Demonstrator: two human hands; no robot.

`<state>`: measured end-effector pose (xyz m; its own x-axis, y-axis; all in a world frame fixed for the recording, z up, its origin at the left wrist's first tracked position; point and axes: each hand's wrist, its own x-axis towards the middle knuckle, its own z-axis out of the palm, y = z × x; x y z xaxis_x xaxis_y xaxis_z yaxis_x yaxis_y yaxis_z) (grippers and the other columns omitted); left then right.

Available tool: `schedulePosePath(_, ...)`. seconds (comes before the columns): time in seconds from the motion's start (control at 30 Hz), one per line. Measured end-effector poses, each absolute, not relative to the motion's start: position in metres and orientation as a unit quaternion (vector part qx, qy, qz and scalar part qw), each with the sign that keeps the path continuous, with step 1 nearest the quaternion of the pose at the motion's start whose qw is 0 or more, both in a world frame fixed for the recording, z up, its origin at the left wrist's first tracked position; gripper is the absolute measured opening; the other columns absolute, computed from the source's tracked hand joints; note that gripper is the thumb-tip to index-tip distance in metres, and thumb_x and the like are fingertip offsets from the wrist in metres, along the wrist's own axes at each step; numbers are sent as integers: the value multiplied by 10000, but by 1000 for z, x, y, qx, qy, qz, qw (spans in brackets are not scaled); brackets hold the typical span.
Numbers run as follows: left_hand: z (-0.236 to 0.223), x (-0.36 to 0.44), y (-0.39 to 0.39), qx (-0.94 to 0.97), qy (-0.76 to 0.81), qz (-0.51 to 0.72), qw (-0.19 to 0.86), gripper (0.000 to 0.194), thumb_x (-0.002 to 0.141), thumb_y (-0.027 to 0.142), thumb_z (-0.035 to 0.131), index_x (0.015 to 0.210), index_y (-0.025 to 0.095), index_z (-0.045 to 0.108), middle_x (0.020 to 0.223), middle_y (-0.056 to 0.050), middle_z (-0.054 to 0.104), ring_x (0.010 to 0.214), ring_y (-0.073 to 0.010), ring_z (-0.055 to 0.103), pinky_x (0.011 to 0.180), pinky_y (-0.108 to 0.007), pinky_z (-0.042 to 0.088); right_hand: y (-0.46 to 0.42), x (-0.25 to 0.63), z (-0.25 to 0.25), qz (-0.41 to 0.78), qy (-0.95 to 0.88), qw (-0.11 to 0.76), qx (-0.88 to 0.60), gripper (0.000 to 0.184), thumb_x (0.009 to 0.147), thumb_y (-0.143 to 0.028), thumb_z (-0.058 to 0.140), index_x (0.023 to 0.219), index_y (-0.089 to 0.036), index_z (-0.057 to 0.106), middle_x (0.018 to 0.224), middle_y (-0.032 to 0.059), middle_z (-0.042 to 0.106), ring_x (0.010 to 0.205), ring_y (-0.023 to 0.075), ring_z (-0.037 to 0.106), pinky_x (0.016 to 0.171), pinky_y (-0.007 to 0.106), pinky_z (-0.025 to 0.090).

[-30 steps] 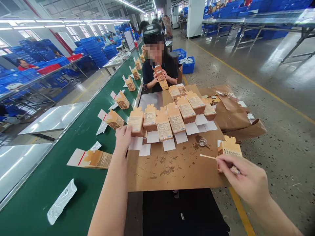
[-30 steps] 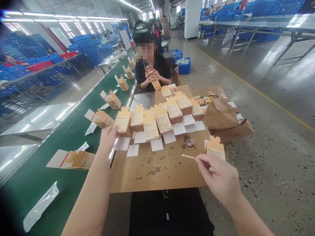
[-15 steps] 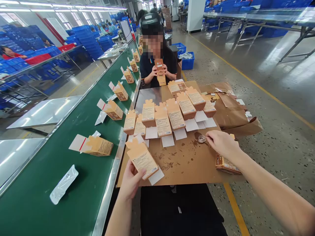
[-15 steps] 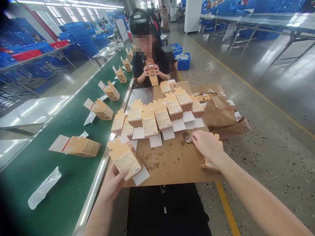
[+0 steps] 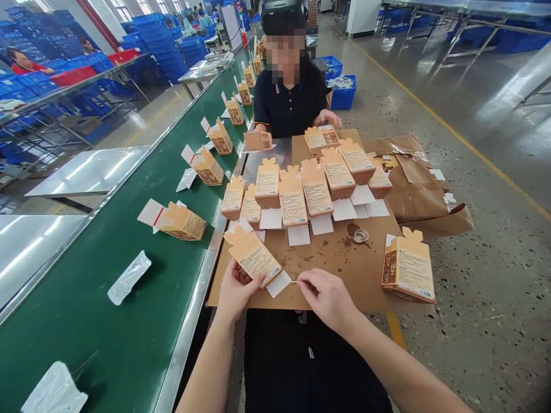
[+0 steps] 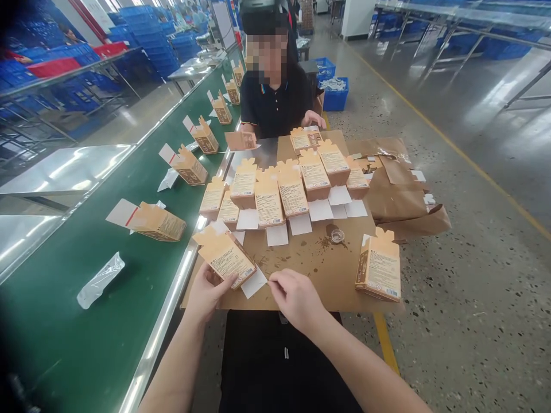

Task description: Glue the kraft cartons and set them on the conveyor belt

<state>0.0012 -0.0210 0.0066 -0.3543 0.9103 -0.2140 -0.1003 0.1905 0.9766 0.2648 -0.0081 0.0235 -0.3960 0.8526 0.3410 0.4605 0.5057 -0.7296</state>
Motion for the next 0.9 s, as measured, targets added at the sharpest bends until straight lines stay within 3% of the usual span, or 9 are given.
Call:
schedulePosePath(0.17, -4, 4, -24, 344, 619, 553, 439, 882, 616, 612, 1130, 1293, 214, 729, 1260, -166, 862, 1162, -391, 861, 1049, -563, 713, -5, 253, 0, 267, -808, 345, -396, 257, 1139, -139, 615, 958, -254, 757, 787, 3, 739, 674, 171, 688, 635, 282, 537)
schedulePosePath(0.4, -3, 16, -47, 430, 634, 509, 394, 866, 738, 517, 1063, 1448, 245, 649, 1401, -158, 807, 1321, -365, 813, 1145, -521, 673, -6, 290, 26, 233, -782, 390, -427, 240, 1166, -178, 609, 994, -271, 747, 824, 0, 774, 695, 168, 713, 670, 276, 575)
schedulePosePath(0.6, -17, 31, -63, 504, 670, 460, 292, 628, 845, 515, 950, 1359, 253, 703, 1270, -143, 830, 1166, -370, 840, 990, -502, 705, -24, 317, 45, 226, -752, 411, -463, 215, 1149, -174, 644, 998, -284, 751, 833, -2, 801, 668, 163, 720, 628, 274, 597)
schedulePosePath(0.77, 2, 11, -61, 489, 727, 424, 231, 594, 784, 533, 959, 1248, 254, 712, 1193, -129, 835, 1128, -393, 839, 990, -522, 698, -31, 319, 46, 234, -743, 421, -465, 227, 1135, -185, 652, 967, -278, 773, 790, 3, 803, 625, 168, 726, 595, 282, 619)
schedulePosePath(0.9, 14, -47, -73, 366, 822, 420, 113, 752, 649, 594, 1005, 1241, 271, 673, 1221, -130, 817, 1192, -445, 820, 1068, -607, 678, -32, 326, 47, 231, -730, 439, -470, 217, 1117, -200, 685, 936, -267, 783, 756, 3, 794, 583, 171, 715, 553, 280, 604)
